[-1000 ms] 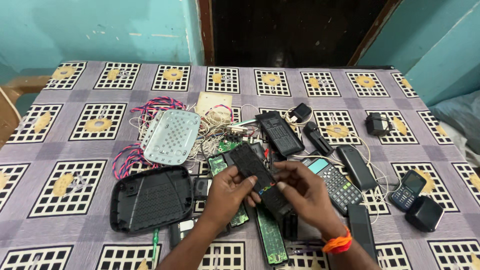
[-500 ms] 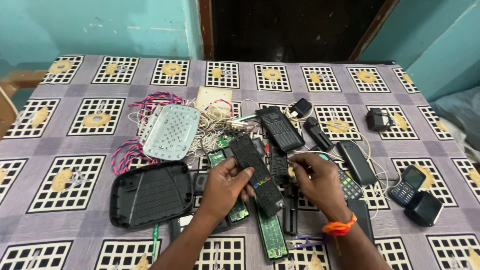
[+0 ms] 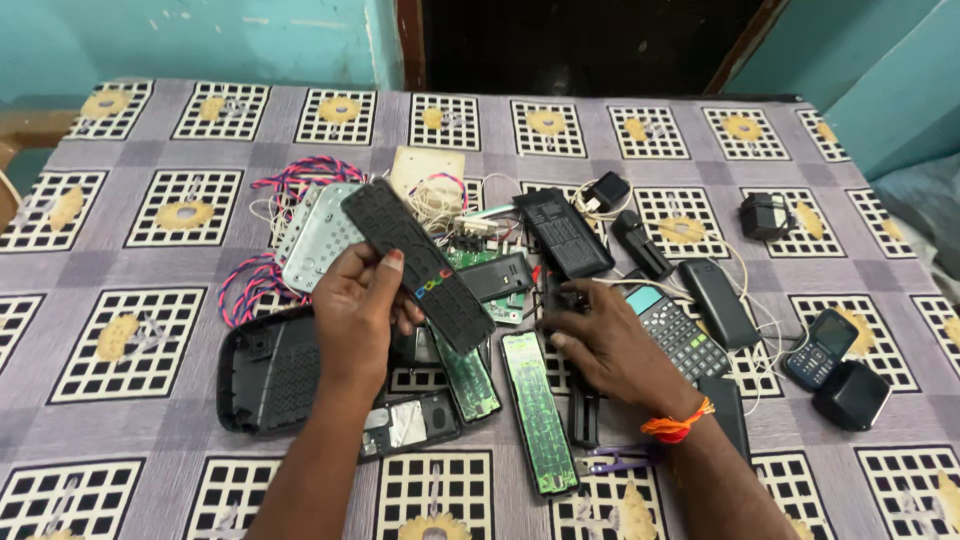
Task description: The person disassembles a remote control using a purple utility knife to pry open the casing. They then handle a green circuit board and a black plastic housing, attempting to fit the components together. The workspace is cluttered with various electronic parts, wires, and other devices.
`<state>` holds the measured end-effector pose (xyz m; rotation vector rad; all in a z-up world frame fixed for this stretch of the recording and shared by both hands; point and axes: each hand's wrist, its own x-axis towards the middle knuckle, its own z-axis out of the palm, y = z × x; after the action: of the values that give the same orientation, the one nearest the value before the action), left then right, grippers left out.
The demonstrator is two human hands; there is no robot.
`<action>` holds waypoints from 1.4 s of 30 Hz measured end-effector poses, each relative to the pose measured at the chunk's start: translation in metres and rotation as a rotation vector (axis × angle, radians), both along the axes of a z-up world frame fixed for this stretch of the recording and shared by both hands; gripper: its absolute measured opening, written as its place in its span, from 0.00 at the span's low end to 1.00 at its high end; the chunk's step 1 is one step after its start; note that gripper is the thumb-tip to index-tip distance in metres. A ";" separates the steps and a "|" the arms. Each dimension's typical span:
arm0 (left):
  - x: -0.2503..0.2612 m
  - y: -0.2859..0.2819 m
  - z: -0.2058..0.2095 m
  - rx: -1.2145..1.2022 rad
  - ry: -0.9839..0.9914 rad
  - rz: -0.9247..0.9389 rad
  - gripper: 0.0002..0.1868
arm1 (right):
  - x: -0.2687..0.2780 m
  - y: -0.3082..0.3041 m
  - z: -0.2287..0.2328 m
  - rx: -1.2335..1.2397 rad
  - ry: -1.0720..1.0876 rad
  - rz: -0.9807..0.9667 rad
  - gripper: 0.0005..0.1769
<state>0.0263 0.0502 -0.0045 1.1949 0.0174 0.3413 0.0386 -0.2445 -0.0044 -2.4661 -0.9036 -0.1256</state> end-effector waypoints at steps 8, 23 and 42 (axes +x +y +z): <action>-0.006 0.006 -0.002 0.306 0.099 -0.027 0.10 | -0.030 0.020 0.025 0.052 0.152 -0.207 0.12; -0.115 -0.018 -0.051 0.432 0.206 -0.427 0.06 | -0.132 0.053 0.019 -0.136 -0.034 -0.251 0.24; -0.159 -0.010 -0.087 0.167 0.326 -0.366 0.07 | -0.172 0.018 -0.017 0.159 -0.137 -0.454 0.23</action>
<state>-0.1331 0.0401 -0.0916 1.3796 0.0533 -0.1783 -0.1329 -0.2263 -0.0210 -2.4908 -0.3531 -0.5060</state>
